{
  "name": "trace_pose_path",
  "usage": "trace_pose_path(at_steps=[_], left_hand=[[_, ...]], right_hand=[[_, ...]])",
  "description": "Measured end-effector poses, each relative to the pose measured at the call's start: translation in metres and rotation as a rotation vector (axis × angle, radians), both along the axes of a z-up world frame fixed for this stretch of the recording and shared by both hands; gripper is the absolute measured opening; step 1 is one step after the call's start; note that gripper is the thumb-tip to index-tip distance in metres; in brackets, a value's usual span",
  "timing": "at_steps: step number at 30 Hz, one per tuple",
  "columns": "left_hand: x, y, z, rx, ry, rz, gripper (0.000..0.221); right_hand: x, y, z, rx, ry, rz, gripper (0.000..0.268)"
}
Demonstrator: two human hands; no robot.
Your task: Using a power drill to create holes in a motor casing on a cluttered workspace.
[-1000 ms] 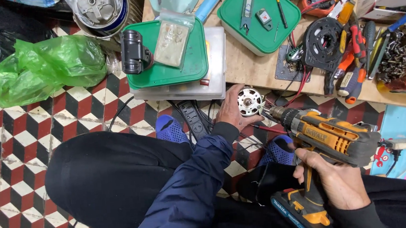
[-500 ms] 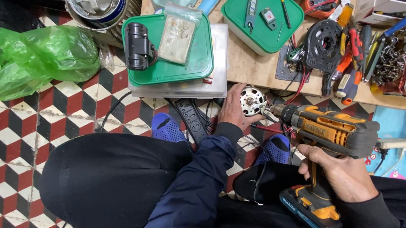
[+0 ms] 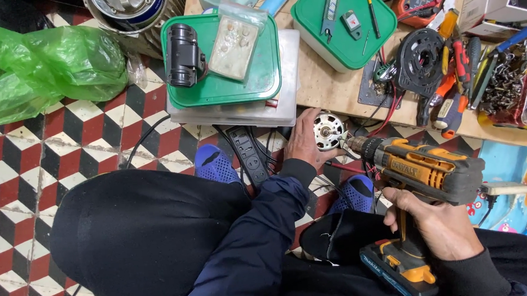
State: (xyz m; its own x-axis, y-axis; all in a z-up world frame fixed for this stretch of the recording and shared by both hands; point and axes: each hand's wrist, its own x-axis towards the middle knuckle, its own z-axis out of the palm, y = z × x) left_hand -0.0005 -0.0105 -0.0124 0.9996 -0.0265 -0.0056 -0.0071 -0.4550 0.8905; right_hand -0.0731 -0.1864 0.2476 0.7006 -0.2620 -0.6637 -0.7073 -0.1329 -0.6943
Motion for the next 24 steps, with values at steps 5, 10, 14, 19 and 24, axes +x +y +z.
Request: trace_pose_path(at_steps=[5,10,14,19,24], left_hand=[[0.0,0.001,0.002,-0.009,-0.004,-0.001,0.128],[0.001,0.001,0.001,0.003,0.009,-0.008,0.129],[0.0,0.002,0.002,-0.005,-0.015,-0.009,0.128],[0.0,0.002,0.002,0.003,-0.014,-0.009,0.128],[0.0,0.002,0.003,0.003,-0.006,-0.005,0.127]], right_hand=[[0.001,-0.001,-0.003,-0.002,-0.043,0.044,0.02],[0.001,0.001,-0.005,-0.004,-0.037,0.028,0.019],[0.003,0.003,-0.004,-0.009,-0.037,0.034,0.022],[0.004,0.007,-0.004,0.006,-0.089,0.031,0.021],[0.006,0.01,0.0,0.004,-0.086,0.044,0.022]])
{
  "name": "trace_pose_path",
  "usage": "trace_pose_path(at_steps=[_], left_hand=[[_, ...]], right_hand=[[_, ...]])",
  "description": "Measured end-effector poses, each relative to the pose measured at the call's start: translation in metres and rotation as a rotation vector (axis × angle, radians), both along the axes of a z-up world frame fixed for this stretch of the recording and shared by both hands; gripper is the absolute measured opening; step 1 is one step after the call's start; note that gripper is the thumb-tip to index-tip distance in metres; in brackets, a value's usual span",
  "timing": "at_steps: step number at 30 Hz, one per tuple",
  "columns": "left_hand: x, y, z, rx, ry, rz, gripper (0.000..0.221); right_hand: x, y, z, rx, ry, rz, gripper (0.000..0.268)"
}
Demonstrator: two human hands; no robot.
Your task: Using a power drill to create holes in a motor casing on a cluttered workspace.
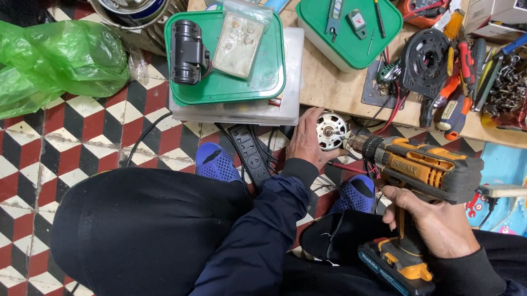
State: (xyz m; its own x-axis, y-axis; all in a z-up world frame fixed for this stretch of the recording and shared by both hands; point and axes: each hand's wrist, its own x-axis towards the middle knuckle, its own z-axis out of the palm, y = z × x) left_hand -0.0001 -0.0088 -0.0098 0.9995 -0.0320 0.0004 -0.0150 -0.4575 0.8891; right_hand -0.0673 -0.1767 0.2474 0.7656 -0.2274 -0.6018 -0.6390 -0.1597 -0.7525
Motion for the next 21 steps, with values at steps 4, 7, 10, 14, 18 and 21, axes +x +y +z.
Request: trace_pose_path(at_steps=[4,7,10,14,18,21], left_hand=[[0.001,0.0,0.001,0.004,0.014,-0.003,0.127],[0.0,0.0,-0.002,0.014,0.017,-0.005,0.128],[0.0,-0.001,-0.002,0.007,0.011,-0.004,0.128],[-0.001,-0.001,0.0,-0.012,0.005,0.004,0.129],[-0.001,-0.001,0.0,-0.01,0.002,0.006,0.13],[-0.001,-0.001,0.0,-0.021,0.011,0.004,0.13]], right_hand=[[0.0,0.0,0.0,-0.005,0.002,0.002,0.021],[-0.002,-0.003,-0.004,0.001,-0.002,0.0,0.018],[0.0,-0.002,-0.003,0.005,0.023,-0.005,0.023],[0.003,0.001,0.002,-0.081,0.077,0.068,0.028],[0.014,0.004,0.008,-0.113,0.077,0.167,0.032],[0.021,-0.004,0.009,-0.164,0.086,0.193,0.025]])
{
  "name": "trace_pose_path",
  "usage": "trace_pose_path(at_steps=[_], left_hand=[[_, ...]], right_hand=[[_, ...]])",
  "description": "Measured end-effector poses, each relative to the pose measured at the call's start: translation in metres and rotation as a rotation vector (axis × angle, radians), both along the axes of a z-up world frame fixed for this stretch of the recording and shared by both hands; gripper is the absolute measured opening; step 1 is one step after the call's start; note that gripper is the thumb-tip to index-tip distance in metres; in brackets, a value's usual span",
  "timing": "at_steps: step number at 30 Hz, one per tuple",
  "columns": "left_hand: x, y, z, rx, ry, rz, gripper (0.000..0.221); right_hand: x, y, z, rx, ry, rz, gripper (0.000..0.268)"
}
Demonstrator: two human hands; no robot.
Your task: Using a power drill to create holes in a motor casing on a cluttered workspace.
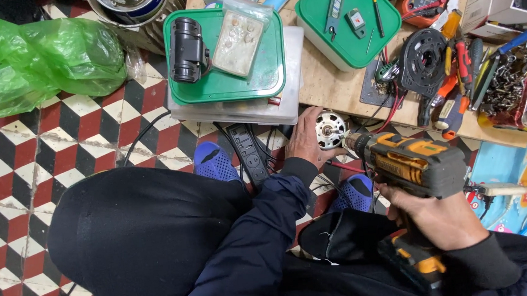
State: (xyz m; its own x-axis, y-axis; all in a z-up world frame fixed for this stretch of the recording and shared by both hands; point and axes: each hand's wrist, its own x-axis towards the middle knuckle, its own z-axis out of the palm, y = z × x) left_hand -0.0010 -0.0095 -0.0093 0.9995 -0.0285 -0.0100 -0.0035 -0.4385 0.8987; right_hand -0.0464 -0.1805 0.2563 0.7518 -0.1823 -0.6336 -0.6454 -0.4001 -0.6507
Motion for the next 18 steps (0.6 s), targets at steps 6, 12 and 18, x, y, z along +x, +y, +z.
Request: trace_pose_path(at_steps=[6,12,18], left_hand=[[-0.001,-0.001,-0.006,-0.008,-0.012,-0.006,0.132],[-0.001,0.0,-0.001,0.031,0.009,-0.01,0.131],[-0.001,0.001,-0.005,0.016,-0.002,-0.015,0.13]], right_hand=[[0.032,-0.027,-0.006,-0.33,-0.09,0.649,0.041],[0.06,-0.002,0.017,-0.367,0.129,0.619,0.035],[0.07,0.0,0.014,-0.445,0.11,0.667,0.028]])
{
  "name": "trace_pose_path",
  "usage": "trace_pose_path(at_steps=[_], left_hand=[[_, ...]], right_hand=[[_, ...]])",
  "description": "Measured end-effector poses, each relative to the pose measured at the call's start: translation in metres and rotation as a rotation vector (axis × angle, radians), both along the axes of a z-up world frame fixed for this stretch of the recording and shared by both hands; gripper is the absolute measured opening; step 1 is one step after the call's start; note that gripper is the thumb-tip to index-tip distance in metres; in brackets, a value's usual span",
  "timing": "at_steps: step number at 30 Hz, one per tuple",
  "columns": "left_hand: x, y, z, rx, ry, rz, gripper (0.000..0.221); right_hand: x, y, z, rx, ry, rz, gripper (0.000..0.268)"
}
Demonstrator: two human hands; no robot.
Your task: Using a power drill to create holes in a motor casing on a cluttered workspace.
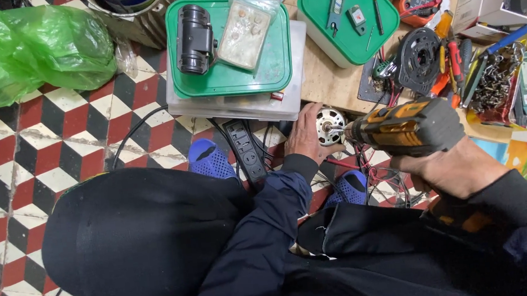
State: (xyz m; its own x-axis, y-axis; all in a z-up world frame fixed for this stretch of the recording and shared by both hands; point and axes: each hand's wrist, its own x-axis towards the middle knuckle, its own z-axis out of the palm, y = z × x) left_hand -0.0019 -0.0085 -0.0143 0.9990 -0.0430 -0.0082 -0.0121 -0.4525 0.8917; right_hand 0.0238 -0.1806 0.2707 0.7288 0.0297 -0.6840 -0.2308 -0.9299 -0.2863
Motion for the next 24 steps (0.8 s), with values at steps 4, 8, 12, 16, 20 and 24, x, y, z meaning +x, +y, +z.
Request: trace_pose_path(at_steps=[4,8,12,16,20,24], left_hand=[[0.0,-0.002,-0.004,0.019,-0.015,0.01,0.131],[-0.001,-0.001,-0.004,0.018,-0.045,0.012,0.128],[-0.001,0.001,0.0,0.007,-0.033,0.005,0.126],[-0.001,0.001,0.0,0.012,-0.005,0.002,0.126],[-0.001,0.001,0.001,0.001,0.019,-0.001,0.127],[-0.001,0.002,0.005,0.015,0.017,-0.004,0.126]], right_hand=[[0.007,0.005,0.004,0.027,0.023,-0.059,0.023],[0.012,0.01,0.007,0.02,-0.017,0.025,0.039],[0.008,0.017,0.012,0.018,0.071,-0.185,0.027],[0.007,0.021,0.013,0.025,0.035,-0.121,0.039],[0.005,0.028,0.017,-0.021,0.052,-0.126,0.039],[0.004,0.023,0.015,-0.022,0.071,-0.125,0.038]])
